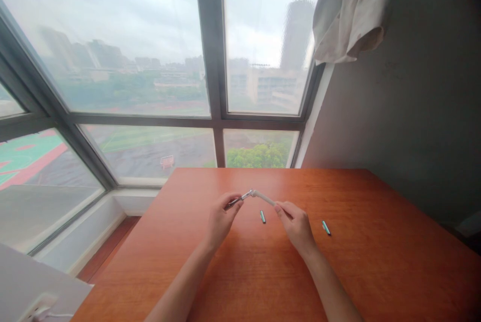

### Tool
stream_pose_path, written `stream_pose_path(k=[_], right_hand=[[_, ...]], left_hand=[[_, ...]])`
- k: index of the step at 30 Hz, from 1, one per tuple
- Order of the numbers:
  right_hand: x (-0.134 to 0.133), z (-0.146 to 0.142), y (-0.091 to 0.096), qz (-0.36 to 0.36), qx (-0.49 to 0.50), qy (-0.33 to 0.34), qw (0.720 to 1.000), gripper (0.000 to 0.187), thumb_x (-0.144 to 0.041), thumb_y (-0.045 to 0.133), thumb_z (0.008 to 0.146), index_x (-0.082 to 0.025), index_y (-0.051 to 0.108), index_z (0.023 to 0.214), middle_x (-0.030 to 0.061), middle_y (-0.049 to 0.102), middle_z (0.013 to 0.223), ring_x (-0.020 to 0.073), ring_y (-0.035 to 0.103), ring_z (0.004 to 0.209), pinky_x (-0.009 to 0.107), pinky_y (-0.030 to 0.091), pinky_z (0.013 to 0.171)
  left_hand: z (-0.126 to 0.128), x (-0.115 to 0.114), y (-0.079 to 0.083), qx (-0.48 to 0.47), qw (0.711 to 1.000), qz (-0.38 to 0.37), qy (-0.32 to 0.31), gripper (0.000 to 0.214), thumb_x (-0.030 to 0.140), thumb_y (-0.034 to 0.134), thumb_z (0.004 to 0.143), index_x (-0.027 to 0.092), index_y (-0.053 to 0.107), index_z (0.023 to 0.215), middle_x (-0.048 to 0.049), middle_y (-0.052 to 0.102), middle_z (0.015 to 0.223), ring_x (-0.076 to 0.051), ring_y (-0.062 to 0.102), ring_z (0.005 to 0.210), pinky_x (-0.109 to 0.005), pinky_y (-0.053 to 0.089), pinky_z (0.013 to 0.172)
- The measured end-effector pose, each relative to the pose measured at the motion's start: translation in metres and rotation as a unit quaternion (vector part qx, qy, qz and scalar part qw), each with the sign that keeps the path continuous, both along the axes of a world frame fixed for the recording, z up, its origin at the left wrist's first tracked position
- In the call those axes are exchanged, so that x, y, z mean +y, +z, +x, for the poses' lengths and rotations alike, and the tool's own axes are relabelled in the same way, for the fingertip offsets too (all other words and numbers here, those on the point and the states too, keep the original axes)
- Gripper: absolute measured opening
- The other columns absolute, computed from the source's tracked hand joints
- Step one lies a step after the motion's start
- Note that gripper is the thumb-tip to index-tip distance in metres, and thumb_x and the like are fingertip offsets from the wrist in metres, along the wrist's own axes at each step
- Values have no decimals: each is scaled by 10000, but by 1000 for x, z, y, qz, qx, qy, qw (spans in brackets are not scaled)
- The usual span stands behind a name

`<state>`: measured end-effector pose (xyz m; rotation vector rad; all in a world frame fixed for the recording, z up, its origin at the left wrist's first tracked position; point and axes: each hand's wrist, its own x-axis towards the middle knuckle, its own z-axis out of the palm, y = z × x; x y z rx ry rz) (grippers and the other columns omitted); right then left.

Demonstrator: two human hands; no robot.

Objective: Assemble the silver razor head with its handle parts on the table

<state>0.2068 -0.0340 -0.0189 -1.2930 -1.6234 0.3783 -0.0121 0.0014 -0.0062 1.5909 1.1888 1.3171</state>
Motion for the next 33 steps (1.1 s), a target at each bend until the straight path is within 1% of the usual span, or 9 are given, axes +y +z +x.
stream_pose_path(k=[4, 8, 13, 16, 20, 25, 30, 33], right_hand=[[0, 1, 1, 6, 1, -3, 1000, 358, -411, 418, 931, -187, 698, 918, 45, 634, 729, 173, 577, 684, 249, 439, 636], [0, 1, 3, 4, 13, -8, 1000, 344, -406, 431, 928, -186, 696, 938, 47, 637, 742, 175, 577, 696, 250, 439, 646], [0, 2, 1, -3, 3, -9, 1000, 336, -400, 442, 924, -191, 704, 924, 36, 622, 708, 163, 559, 655, 242, 423, 605], [1, 3, -2, 2, -5, -13, 1000, 345, -409, 441, 921, -191, 709, 916, 41, 636, 719, 164, 566, 661, 243, 432, 615], [2, 4, -4, 7, -7, -28, 1000, 362, -428, 438, 918, -192, 713, 916, 45, 643, 718, 165, 571, 647, 243, 436, 604], [2, 4, -5, 2, -7, -13, 1000, 369, -439, 437, 919, -192, 711, 925, 51, 648, 729, 174, 586, 663, 246, 442, 620], [3, 4, -7, 3, -11, -26, 1000, 357, -424, 445, 918, -193, 718, 923, 48, 655, 729, 175, 595, 667, 241, 435, 609], [3, 4, -7, 1, -9, -21, 1000, 357, -424, 446, 917, -190, 717, 925, 51, 657, 738, 178, 595, 684, 242, 435, 615]], left_hand=[[0, -1, 1, -4, 1000, 3, -9, 224, 374, 651, 763, 201, 703, 896, -58, 713, 844, -224, 659, 838, -282, 516, 719], [-1, 0, 2, 12, 1000, 12, -13, 225, 369, 646, 772, 200, 702, 911, -60, 710, 846, -217, 654, 823, -281, 512, 723], [-1, -1, 6, 45, 997, 60, -36, 185, 346, 618, 801, 204, 704, 883, -63, 688, 856, -207, 645, 816, -290, 515, 748], [-1, -2, 9, 46, 995, 77, -37, 187, 350, 620, 796, 207, 714, 872, -65, 680, 844, -206, 641, 804, -299, 524, 752], [0, -2, 9, 49, 995, 73, -43, 181, 348, 623, 795, 211, 720, 864, -65, 671, 837, -204, 635, 805, -304, 523, 766], [0, -2, 8, 46, 996, 73, -35, 166, 331, 629, 795, 220, 720, 877, -62, 672, 848, -203, 639, 812, -295, 520, 769], [0, -2, 7, 52, 995, 73, -41, 154, 322, 630, 796, 215, 719, 864, -59, 674, 842, -198, 638, 801, -289, 518, 763], [-1, -2, 7, 55, 995, 76, -42, 160, 317, 620, 806, 214, 715, 883, -60, 669, 849, -198, 640, 810, -290, 521, 769]])
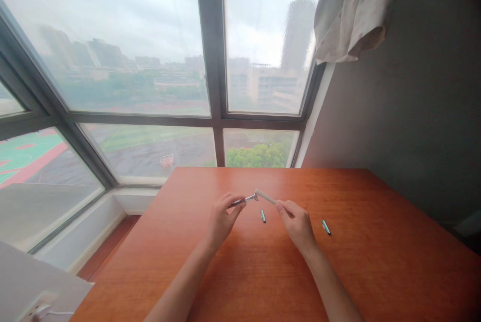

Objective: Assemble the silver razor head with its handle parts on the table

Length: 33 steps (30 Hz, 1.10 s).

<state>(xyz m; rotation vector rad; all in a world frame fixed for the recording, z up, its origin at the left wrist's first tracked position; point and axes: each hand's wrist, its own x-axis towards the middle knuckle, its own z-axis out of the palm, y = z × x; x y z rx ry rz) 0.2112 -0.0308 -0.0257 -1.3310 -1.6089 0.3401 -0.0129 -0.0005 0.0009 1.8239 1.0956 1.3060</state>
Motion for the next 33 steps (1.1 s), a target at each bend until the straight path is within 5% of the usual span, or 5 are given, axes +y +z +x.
stream_pose_path(k=[17, 33], right_hand=[[0, -1, 1, -33, 23, -13, 999, 415, -451, 427, 913, -153, 717, 907, 47, 634, 703, 171, 565, 668, 232, 404, 603], [-5, -4, 6, -87, 88, 40, 992, 437, -455, 459, 890, -126, 745, 924, 14, 548, 610, 153, 516, 601, 230, 377, 559]], left_hand=[[0, 3, -7, 9, 1000, 2, 0, 165, 298, 598, 832, 185, 683, 915, -63, 678, 875, -190, 642, 820, -266, 512, 742], [1, 4, -12, -43, 995, -80, 27, 243, 365, 633, 794, 182, 693, 942, -57, 704, 863, -202, 633, 816, -263, 477, 703]])
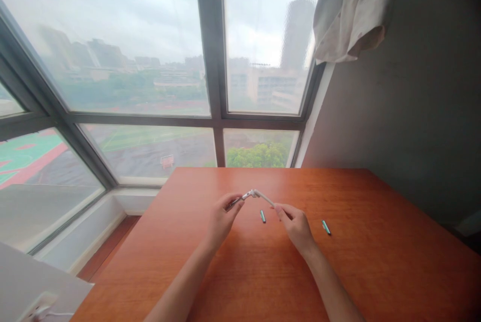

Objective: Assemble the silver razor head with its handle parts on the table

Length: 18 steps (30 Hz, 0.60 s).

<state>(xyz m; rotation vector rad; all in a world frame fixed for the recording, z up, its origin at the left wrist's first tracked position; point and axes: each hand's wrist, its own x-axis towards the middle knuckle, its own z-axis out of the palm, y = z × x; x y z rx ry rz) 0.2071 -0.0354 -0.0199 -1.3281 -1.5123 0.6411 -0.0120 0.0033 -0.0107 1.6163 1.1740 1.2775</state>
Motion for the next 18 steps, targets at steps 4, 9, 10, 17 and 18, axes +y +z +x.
stream_pose_path(k=[4, 9, 10, 17, 18], right_hand=[[0, -1, -1, -4, 23, 9, 1000, 435, -458, 459, 894, -128, 737, 947, 1, 518, 604, 144, 504, 597, 228, 373, 560], [1, -4, -3, 20, 27, 19, 999, 402, -453, 477, 889, -138, 722, 847, 9, 546, 641, 147, 513, 625, 223, 373, 562], [1, -4, -4, 25, 24, 17, 999, 397, -451, 477, 890, -142, 718, 828, 9, 546, 639, 146, 512, 623, 223, 373, 562], [2, -4, -3, 47, 16, -12, 999, 352, -433, 493, 890, -160, 712, 922, 13, 568, 676, 148, 520, 637, 224, 391, 571], [2, -4, -3, 50, 20, -10, 998, 345, -429, 494, 890, -162, 710, 930, 12, 566, 677, 147, 521, 637, 224, 394, 570]], left_hand=[[0, 1, 0, -34, 999, -17, 4, 258, 370, 647, 783, 177, 691, 948, -49, 696, 851, -189, 624, 796, -259, 465, 703], [2, -2, 6, -73, 996, -47, -18, 274, 372, 661, 770, 175, 692, 958, -41, 682, 833, -177, 604, 786, -259, 454, 714], [3, -3, 7, -79, 995, -53, -24, 275, 375, 665, 766, 175, 694, 953, -39, 679, 824, -176, 600, 783, -260, 452, 717], [9, -8, 11, -118, 988, -87, -44, 313, 416, 683, 736, 167, 710, 924, -38, 661, 740, -158, 564, 695, -266, 440, 678], [10, -8, 11, -126, 986, -95, -46, 325, 424, 681, 736, 163, 709, 928, -41, 658, 731, -153, 555, 677, -263, 438, 660]])
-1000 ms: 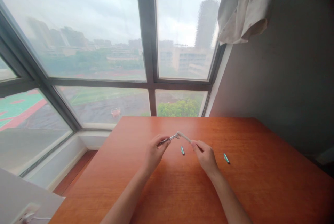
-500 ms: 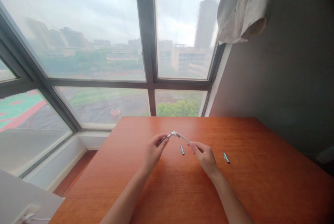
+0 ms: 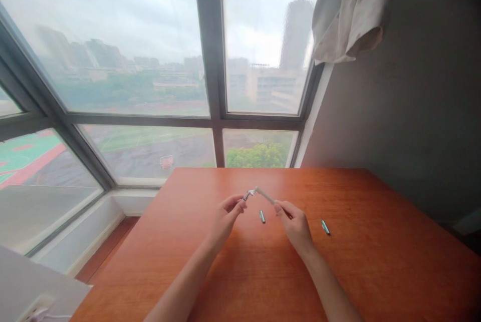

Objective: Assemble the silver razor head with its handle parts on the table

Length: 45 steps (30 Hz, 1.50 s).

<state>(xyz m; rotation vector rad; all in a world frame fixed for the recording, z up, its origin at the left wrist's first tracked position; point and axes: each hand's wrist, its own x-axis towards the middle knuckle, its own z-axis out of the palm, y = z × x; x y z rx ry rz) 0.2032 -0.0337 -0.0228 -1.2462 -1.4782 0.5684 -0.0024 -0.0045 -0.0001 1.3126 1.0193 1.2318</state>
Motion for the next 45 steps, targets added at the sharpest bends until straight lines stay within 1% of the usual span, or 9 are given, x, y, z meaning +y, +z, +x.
stream_pose_path(k=[3, 6, 10, 15, 17, 20, 24, 34, 45], right_hand=[[-1, -2, 1, 14, 14, 19, 1000, 322, -416, 509, 885, -167, 705, 943, 20, 590, 716, 152, 544, 667, 225, 420, 588], [0, -4, 0, 25, 17, 33, 999, 310, -410, 523, 875, -171, 705, 951, 34, 627, 768, 162, 576, 704, 232, 450, 612], [1, -3, 1, 33, 0, 17, 999, 299, -405, 520, 875, -176, 708, 910, 42, 649, 775, 173, 599, 726, 245, 468, 646], [0, 1, 4, 30, -5, -4, 1000, 311, -415, 503, 883, -179, 698, 939, 70, 662, 836, 197, 607, 785, 277, 480, 701], [-1, 1, 5, 30, 1, -3, 1000, 309, -415, 502, 883, -179, 694, 938, 74, 662, 851, 200, 609, 805, 282, 485, 719], [-2, 0, 5, 32, 7, 18, 999, 293, -402, 512, 882, -180, 694, 943, 74, 662, 859, 199, 609, 822, 281, 489, 734], [0, -1, 3, 36, -2, 30, 999, 289, -399, 521, 881, -181, 702, 939, 73, 668, 861, 199, 615, 825, 279, 496, 728], [0, 2, 4, 42, -25, 5, 999, 299, -400, 511, 883, -176, 706, 923, 78, 667, 833, 200, 617, 781, 279, 493, 693], [1, 3, 3, 34, -27, -8, 999, 292, -397, 508, 883, -181, 702, 919, 76, 671, 833, 201, 619, 779, 280, 492, 701]], left_hand=[[4, -1, -2, -19, 999, -27, -9, 360, 446, 678, 733, 147, 706, 930, -45, 646, 705, -136, 529, 626, -247, 423, 602], [7, -1, -3, -28, 998, -44, -27, 386, 461, 682, 725, 133, 705, 927, -47, 634, 696, -129, 515, 610, -239, 410, 578], [8, -1, -6, -31, 997, -58, -46, 426, 488, 666, 734, 125, 703, 954, -40, 613, 690, -121, 497, 596, -231, 391, 560], [4, 2, -8, -34, 996, -67, -50, 447, 505, 638, 755, 135, 695, 999, -47, 613, 717, -130, 507, 623, -227, 385, 561], [3, 3, -9, -40, 996, -69, -49, 439, 499, 637, 760, 136, 696, 998, -47, 612, 721, -129, 509, 633, -229, 390, 578], [4, 3, -9, -35, 995, -76, -56, 451, 501, 642, 753, 129, 699, 1001, -47, 612, 709, -122, 498, 605, -231, 384, 571], [6, 2, -9, -29, 995, -76, -65, 469, 511, 657, 734, 124, 704, 996, -41, 611, 694, -112, 486, 579, -230, 371, 562], [4, 4, -12, -29, 995, -74, -61, 488, 523, 647, 739, 124, 694, 1017, -40, 604, 692, -114, 484, 582, -220, 365, 535], [1, 4, -10, -23, 996, -73, -44, 485, 531, 636, 744, 133, 691, 1017, -46, 619, 712, -127, 514, 614, -218, 379, 537]])
